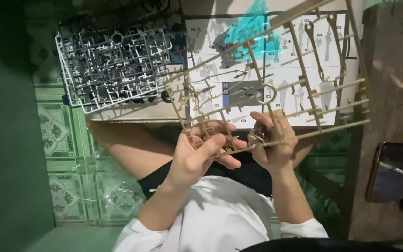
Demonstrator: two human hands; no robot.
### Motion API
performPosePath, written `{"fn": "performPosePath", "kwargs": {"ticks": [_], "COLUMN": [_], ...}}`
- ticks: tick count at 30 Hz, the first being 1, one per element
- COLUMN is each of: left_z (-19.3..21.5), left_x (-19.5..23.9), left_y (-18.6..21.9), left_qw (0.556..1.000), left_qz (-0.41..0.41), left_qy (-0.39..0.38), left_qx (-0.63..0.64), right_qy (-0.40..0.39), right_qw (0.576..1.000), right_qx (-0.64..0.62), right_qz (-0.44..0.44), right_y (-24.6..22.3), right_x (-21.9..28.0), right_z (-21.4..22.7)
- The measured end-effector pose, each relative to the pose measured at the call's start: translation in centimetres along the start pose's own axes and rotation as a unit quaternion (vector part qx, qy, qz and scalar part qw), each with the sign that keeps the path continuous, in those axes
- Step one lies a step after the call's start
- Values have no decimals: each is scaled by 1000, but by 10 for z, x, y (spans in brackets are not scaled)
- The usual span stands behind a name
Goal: The person sits on the floor and uses pliers to cut small plastic parts from sprues. They reference an instruction manual and handle multiple sprues and loose parts while assembling a model kit.
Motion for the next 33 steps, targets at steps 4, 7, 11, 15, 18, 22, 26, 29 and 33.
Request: {"fn": "performPosePath", "kwargs": {"ticks": [4,7,11,15,18,22,26,29,33], "left_z": [0,0,-2,-3,-5,-5,-6,-5,-5], "left_x": [-1,0,1,1,1,-1,0,1,0], "left_y": [1,1,2,2,2,2,6,6,9], "left_qw": [1000,999,999,999,999,998,998,998,998], "left_qz": [24,28,35,40,41,41,46,49,54], "left_qy": [5,1,4,6,4,0,4,6,2], "left_qx": [19,17,26,26,33,40,39,35,32], "right_qy": [0,13,23,27,37,63,56,43,48], "right_qw": [999,996,994,992,989,986,987,985,986], "right_qx": [17,69,74,88,105,42,30,48,57], "right_qz": [36,63,77,86,96,147,150,158,148], "right_y": [4,-1,-2,1,11,26,17,17,10], "right_x": [0,-6,-6,-5,4,10,-2,-3,-7], "right_z": [-3,-4,-2,-1,0,-2,0,1,-1]}}
Point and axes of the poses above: each hand's wrist, its own x-axis away from the middle knuckle, its own z-axis out of the back of the hand, y = z × x, the point moved 1 cm from there along -x, towards the middle knuckle, and after that the axes turned 1 degree about x, right-handed, at the moved point
